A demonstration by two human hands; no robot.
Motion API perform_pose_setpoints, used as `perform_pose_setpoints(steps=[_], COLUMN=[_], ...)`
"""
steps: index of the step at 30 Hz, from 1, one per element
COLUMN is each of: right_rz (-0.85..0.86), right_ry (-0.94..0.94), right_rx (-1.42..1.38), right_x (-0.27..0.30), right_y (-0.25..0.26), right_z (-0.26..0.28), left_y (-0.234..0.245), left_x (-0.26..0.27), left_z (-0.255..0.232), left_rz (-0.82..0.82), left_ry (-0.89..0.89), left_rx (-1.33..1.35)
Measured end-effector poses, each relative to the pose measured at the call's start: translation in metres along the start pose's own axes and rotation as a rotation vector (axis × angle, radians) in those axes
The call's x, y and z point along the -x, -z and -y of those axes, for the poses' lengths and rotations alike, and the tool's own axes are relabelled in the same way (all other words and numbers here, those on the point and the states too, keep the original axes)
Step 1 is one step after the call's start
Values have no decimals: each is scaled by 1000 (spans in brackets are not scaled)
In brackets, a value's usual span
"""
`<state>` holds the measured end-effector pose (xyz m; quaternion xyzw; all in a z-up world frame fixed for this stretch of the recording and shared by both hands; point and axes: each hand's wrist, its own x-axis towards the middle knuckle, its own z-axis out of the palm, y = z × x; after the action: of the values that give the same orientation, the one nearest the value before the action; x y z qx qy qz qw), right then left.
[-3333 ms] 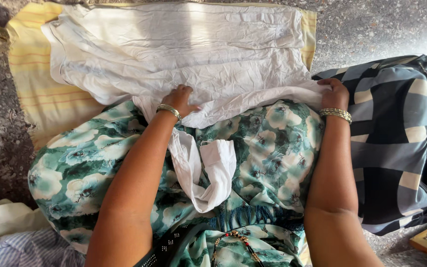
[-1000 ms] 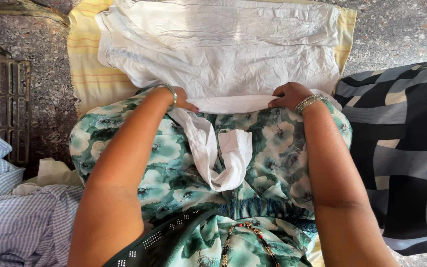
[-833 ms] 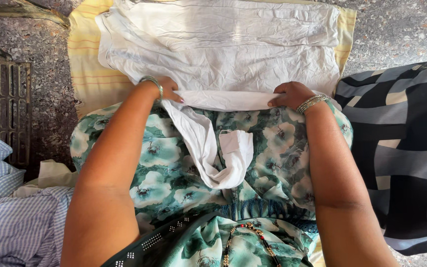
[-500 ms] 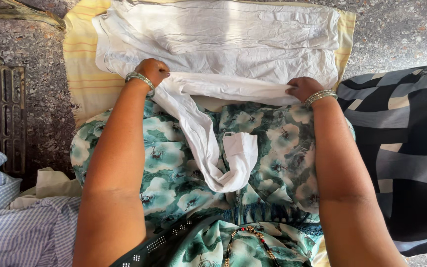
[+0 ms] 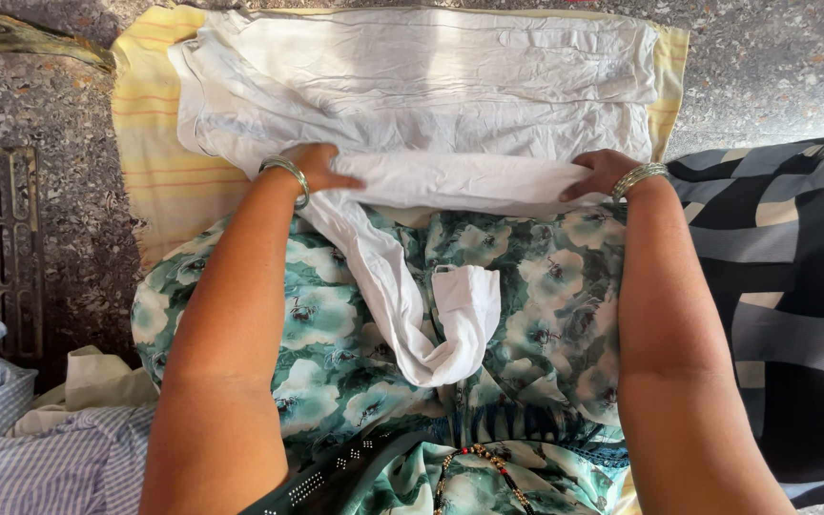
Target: The person folds a white shirt on a mat on the floor by smoothing the fabric, folding in the sleeves and sides, and rolling or folding the garment into a compact bundle.
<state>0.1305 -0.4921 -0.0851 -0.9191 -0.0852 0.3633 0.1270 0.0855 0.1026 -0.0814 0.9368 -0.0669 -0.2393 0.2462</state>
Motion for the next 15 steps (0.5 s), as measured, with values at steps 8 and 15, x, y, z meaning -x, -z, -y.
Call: perform_pose_setpoints(steps=[8,15], right_rz=[-176,-595], right_ry=[-211,-349], right_rx=[11,-192], right_x=[-6,25], right_y=[13,55], right_z=[-67,-13], left_y=[2,22], left_x=[-17,-20], left_z=[50,81], left_rz=[190,-146], left_ry=[88,-16], left_rx=[-206,222])
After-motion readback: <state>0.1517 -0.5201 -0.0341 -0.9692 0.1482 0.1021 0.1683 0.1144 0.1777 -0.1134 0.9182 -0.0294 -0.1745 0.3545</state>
